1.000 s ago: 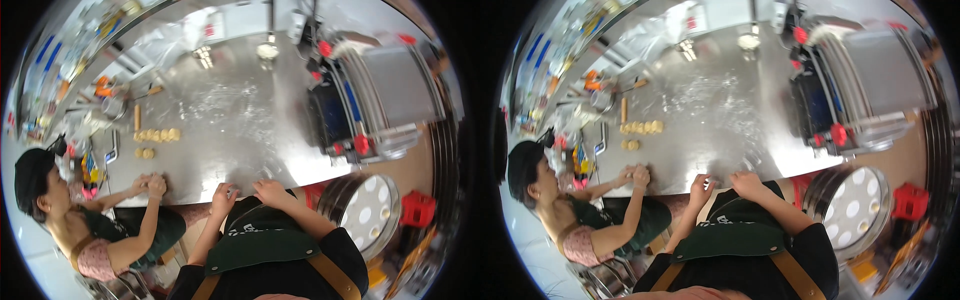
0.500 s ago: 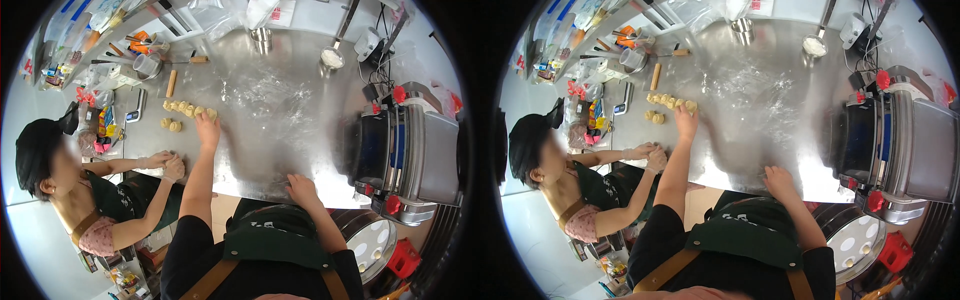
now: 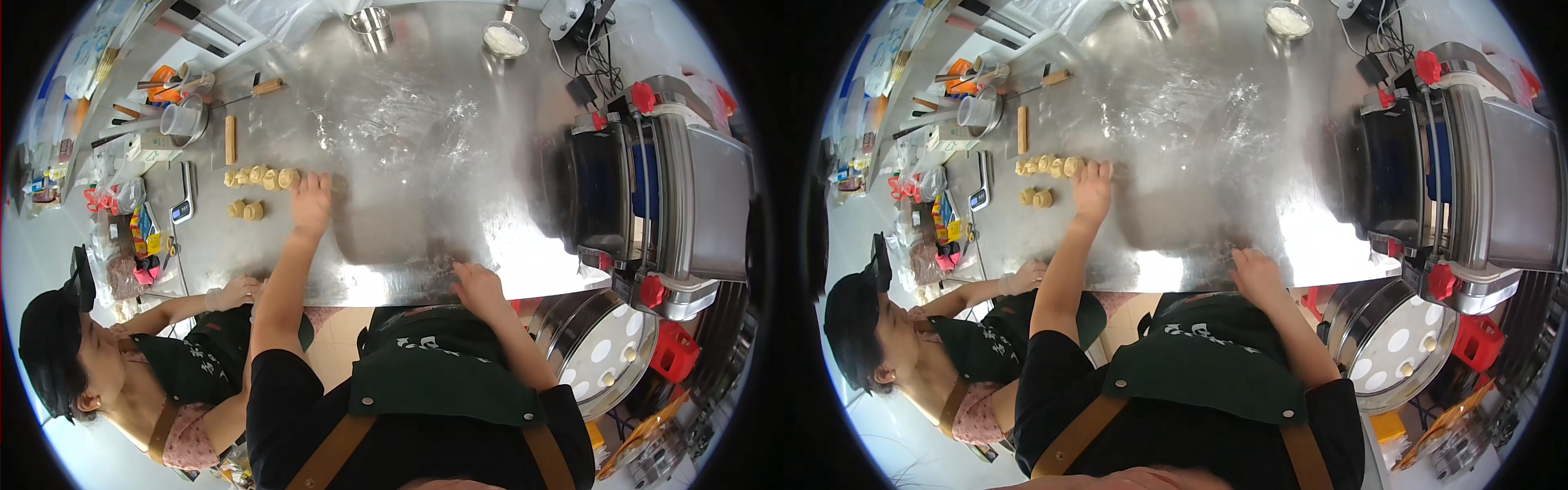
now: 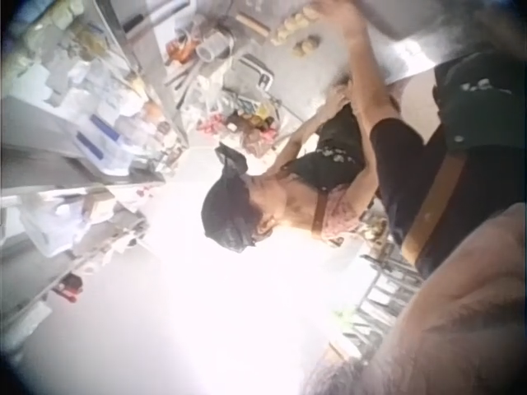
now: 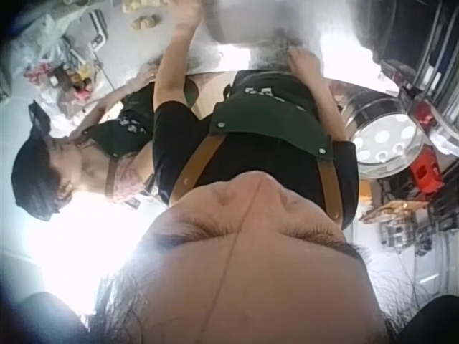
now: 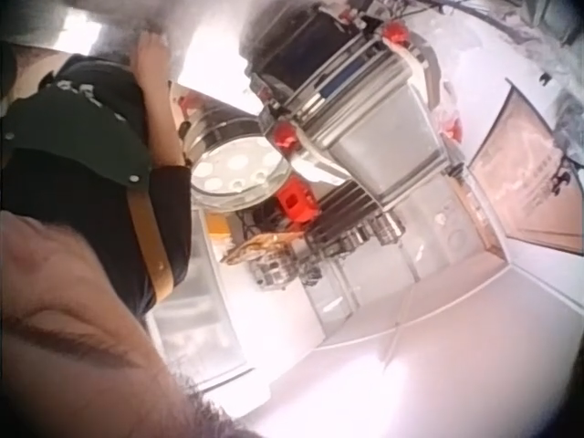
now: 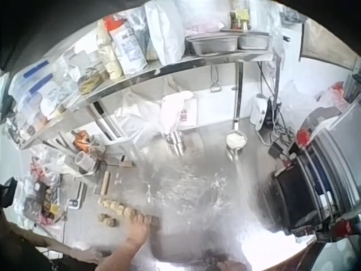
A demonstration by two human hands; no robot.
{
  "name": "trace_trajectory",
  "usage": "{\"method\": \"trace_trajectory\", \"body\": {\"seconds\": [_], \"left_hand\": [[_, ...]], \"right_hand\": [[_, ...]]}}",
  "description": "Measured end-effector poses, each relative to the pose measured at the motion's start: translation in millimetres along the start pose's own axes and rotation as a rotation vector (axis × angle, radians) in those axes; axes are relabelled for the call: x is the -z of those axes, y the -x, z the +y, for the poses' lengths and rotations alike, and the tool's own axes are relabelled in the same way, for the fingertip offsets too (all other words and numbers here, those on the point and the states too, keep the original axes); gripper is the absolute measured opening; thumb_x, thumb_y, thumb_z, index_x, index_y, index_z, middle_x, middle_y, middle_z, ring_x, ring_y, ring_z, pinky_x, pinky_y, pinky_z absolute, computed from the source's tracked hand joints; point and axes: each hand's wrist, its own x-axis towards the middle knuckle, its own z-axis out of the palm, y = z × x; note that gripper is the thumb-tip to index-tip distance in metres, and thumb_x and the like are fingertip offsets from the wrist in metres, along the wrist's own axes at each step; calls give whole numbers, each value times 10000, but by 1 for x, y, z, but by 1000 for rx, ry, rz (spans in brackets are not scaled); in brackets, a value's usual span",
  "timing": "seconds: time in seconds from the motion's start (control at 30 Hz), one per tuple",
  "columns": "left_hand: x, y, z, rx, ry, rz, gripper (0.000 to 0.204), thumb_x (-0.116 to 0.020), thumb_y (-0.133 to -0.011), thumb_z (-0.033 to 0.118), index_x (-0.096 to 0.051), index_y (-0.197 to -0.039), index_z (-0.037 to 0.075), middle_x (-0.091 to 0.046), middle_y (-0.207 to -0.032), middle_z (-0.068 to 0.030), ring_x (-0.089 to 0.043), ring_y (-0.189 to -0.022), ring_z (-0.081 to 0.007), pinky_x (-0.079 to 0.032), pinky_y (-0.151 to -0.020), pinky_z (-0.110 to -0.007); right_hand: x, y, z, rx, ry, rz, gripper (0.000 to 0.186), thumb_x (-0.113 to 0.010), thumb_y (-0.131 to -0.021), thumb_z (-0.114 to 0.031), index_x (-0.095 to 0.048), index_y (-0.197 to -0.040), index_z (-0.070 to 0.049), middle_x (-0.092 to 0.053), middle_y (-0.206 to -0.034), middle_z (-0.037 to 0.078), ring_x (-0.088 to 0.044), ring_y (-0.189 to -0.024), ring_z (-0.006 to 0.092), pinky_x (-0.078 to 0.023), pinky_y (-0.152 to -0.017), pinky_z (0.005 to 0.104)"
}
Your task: Manually roll and shape small pieces of dough into uniform balls on a stainless steel prep table.
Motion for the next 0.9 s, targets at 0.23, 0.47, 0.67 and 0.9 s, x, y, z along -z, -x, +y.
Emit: {"method": "trace_trajectory", "body": {"seconds": [0.23,0.47,0.67,0.9], "left_hand": [[37,5,137,-312,392,-196,339,-557,-751,45,-525,-1088,45,-531,-1053,-145,-543,-991,-318,-494,-796,-375],[33,16,172,-225,689,-81,623,-614,-723,47,-405,-1308,-2,-456,-1275,-186,-476,-1167,-351,-397,-984,-446],[19,71,168,-271,697,-11,618,-537,-758,37,-341,-1330,-90,-385,-1388,-250,-369,-1306,-369,-269,-1086,-473],[7,64,185,-284,736,6,668,-554,-743,40,-296,-1331,-143,-355,-1402,-271,-322,-1338,-373,-243,-1095,-485]], "right_hand": [[2,-19,-2,-1,-38,180,402,-660,-764,-140,-545,-1120,6,-598,-1023,134,-590,-933,297,-501,-762,377],[-9,-41,4,40,-42,360,447,-650,-747,-77,-534,-1168,17,-565,-1175,161,-568,-1043,315,-478,-884,379],[-22,-58,9,236,218,363,470,-544,-763,-61,-504,-1215,62,-493,-1298,219,-482,-1218,342,-410,-1008,426],[-20,-70,20,407,338,210,537,-485,-786,-110,-425,-1247,157,-415,-1342,295,-377,-1295,397,-295,-1084,469]]}}
